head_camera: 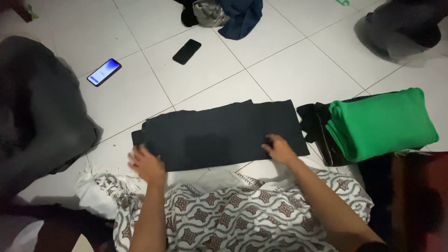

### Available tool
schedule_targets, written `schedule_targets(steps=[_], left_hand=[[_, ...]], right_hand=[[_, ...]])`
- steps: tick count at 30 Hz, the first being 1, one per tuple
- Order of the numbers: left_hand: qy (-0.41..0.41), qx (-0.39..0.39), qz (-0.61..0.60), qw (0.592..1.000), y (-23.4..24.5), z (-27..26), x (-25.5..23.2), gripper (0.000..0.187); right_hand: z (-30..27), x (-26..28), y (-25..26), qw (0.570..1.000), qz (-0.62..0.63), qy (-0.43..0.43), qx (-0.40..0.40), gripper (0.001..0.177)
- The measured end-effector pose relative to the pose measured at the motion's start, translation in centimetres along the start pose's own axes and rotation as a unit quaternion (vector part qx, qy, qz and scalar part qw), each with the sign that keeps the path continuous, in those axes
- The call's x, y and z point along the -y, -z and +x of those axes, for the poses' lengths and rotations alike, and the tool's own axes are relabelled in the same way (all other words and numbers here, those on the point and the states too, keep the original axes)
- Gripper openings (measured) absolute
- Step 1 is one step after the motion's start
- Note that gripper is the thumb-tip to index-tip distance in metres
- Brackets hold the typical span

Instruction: Packing several folded garments into a suitcase on the floor.

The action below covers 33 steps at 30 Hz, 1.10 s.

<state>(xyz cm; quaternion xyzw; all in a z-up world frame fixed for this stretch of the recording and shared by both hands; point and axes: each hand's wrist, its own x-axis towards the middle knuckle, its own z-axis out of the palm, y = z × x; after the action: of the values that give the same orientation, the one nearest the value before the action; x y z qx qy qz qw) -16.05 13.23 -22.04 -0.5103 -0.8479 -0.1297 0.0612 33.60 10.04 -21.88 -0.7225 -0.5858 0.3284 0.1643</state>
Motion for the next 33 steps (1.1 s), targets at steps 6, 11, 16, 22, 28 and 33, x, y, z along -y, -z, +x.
schedule_targets(steps=[6,11,16,22,28,33], left_hand=[[-0.141,0.113,0.083,0.980,2.3,-0.6,-4.1,0.087],[0.132,0.093,-0.099,0.982,-2.6,1.0,0.4,0.092],[0.149,0.090,-0.071,0.982,0.5,0.9,1.5,0.100],[0.062,0.107,-0.031,0.992,0.9,1.5,1.7,0.073],[0.007,0.064,-0.134,0.989,3.0,-0.5,0.0,0.061],[0.091,-0.051,-0.189,0.976,5.1,-2.5,-2.5,0.073]], right_hand=[[-3.6,9.2,0.7,0.993,-0.117,0.012,0.009,0.119],[-3.5,5.5,-2.3,0.989,-0.136,0.038,0.051,0.108],[-2.7,3.4,-3.3,0.989,-0.130,0.012,0.065,0.100],[-2.7,3.2,-3.0,0.992,-0.109,0.039,0.051,0.097],[-2.9,3.9,-2.7,0.992,-0.101,-0.017,0.070,0.093],[-2.2,2.2,-3.2,0.993,-0.098,0.034,0.055,0.095]])
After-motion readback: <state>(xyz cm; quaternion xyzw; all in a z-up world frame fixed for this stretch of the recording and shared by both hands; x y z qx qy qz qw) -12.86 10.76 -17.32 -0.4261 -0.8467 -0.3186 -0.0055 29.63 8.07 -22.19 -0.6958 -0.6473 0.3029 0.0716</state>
